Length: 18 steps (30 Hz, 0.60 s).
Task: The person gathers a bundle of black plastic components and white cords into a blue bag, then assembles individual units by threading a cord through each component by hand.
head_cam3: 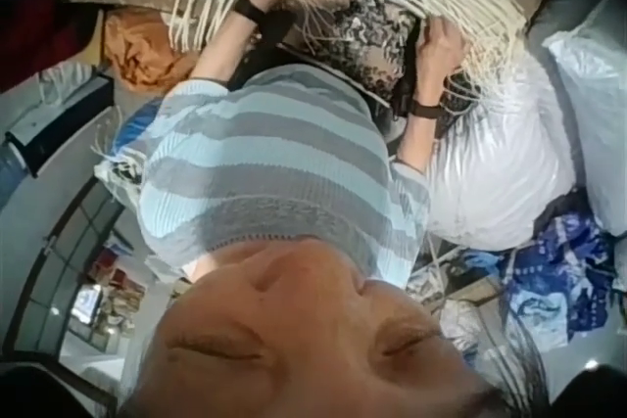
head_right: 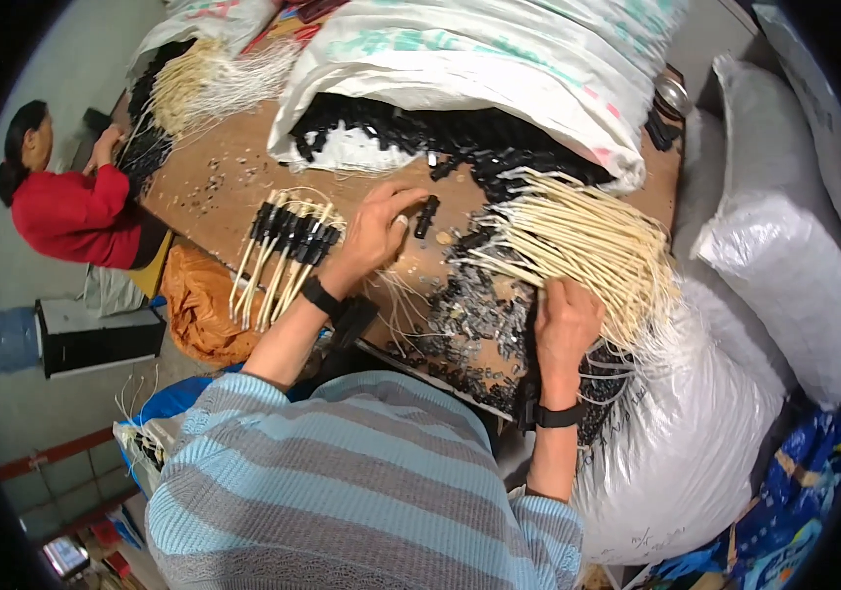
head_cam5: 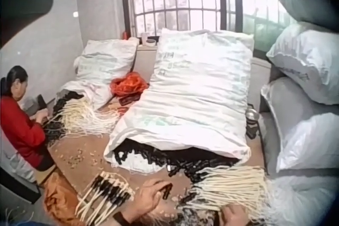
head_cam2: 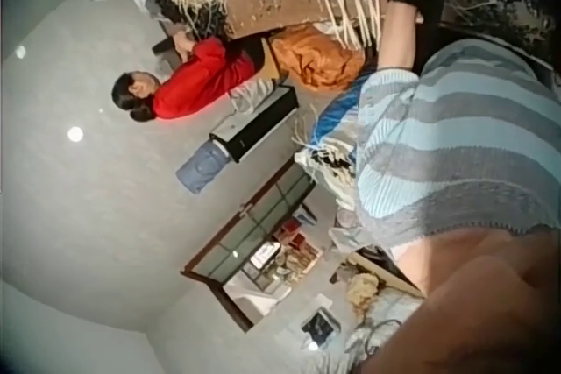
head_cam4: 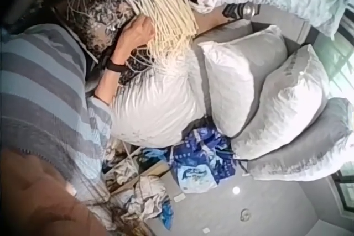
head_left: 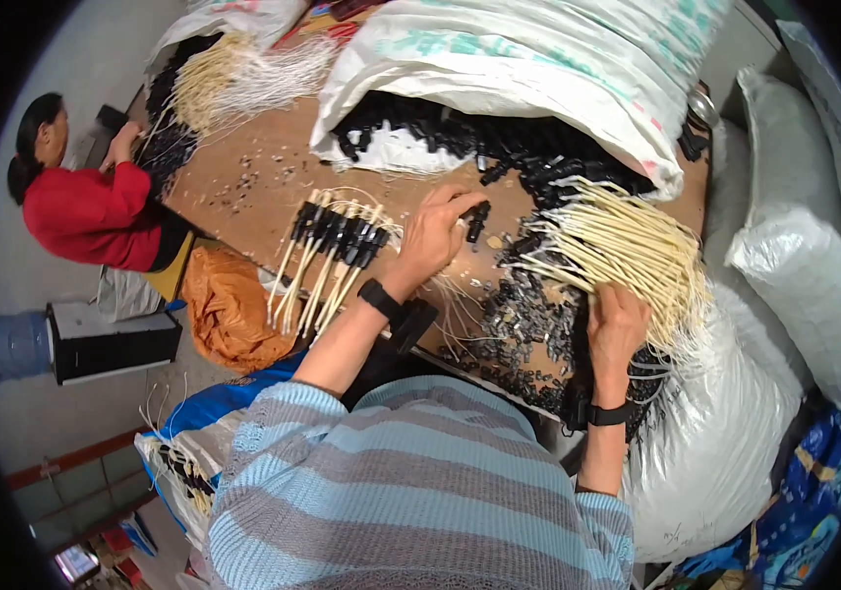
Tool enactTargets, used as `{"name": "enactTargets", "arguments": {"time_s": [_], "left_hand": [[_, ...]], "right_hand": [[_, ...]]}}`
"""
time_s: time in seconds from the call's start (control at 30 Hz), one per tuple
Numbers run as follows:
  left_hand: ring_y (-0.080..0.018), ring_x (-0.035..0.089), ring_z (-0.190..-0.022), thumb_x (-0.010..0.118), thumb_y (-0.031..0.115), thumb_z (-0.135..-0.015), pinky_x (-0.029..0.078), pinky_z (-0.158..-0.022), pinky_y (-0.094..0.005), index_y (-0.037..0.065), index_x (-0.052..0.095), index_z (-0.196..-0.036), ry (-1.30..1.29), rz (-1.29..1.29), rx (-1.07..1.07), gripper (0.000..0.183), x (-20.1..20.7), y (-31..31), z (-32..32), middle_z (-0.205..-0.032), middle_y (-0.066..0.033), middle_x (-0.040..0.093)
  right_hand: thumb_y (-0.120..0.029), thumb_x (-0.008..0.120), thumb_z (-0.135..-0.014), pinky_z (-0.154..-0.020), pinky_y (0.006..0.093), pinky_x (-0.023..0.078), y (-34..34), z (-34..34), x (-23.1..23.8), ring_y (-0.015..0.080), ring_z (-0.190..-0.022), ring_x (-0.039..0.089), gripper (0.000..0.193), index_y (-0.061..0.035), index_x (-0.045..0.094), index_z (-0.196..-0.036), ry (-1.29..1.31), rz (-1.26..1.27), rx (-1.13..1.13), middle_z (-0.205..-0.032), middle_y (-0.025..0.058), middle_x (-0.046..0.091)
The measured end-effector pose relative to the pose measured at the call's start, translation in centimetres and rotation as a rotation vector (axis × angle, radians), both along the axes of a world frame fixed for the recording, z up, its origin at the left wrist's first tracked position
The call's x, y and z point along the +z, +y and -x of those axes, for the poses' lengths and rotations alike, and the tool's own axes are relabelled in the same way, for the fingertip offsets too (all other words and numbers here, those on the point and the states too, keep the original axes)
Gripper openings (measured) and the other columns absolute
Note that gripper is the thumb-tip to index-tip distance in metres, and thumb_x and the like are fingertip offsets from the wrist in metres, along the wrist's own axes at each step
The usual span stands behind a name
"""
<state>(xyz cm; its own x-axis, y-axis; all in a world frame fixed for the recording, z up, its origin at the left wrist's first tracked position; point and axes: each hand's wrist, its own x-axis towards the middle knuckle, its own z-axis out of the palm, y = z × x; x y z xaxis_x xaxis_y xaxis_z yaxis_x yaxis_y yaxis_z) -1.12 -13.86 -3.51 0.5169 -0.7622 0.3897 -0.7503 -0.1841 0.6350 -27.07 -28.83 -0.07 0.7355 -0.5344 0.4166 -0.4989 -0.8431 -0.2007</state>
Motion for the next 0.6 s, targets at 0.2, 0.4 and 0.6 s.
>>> {"name": "enactTargets", "arguments": {"time_s": [0.2,0.4,0.6], "left_hand": [[-0.0292,0.057,-0.089,0.059,-0.003,-0.070,0.045,-0.080,-0.0389,0.007,0.063,-0.104,-0.226,0.042,0.525,0.036,3.2,8.9,-3.8,-0.091,-0.0100,0.063],[-0.0265,0.055,-0.091,0.066,0.008,-0.067,0.039,-0.080,-0.0406,0.014,0.061,-0.116,-0.018,-0.268,0.741,0.049,1.0,15.3,-5.1,-0.091,-0.0035,0.063],[-0.0321,0.058,-0.093,0.058,-0.001,-0.070,0.046,-0.083,-0.0380,0.007,0.062,-0.115,0.038,-0.011,0.592,0.046,1.9,14.5,-4.3,-0.100,-0.0146,0.059]], "right_hand": [[-0.005,0.068,-0.076,-0.083,0.0378,0.039,0.7,-0.5,-1.0,0.0269,-0.092,0.059,0.018,-0.0053,0.066,-0.094,-0.036,0.022,-0.009,-0.100,0.0091,0.064],[-0.007,0.069,-0.079,-0.082,0.0383,0.039,4.0,-4.8,0.9,0.0277,-0.088,0.059,0.013,-0.0042,0.067,-0.091,-0.055,-0.128,0.182,-0.097,0.0085,0.065],[-0.007,0.066,-0.078,-0.078,0.0351,0.047,6.6,-7.7,1.8,0.0275,-0.088,0.063,0.020,-0.0019,0.067,-0.097,-0.226,-0.337,0.377,-0.099,0.0119,0.066]]}}
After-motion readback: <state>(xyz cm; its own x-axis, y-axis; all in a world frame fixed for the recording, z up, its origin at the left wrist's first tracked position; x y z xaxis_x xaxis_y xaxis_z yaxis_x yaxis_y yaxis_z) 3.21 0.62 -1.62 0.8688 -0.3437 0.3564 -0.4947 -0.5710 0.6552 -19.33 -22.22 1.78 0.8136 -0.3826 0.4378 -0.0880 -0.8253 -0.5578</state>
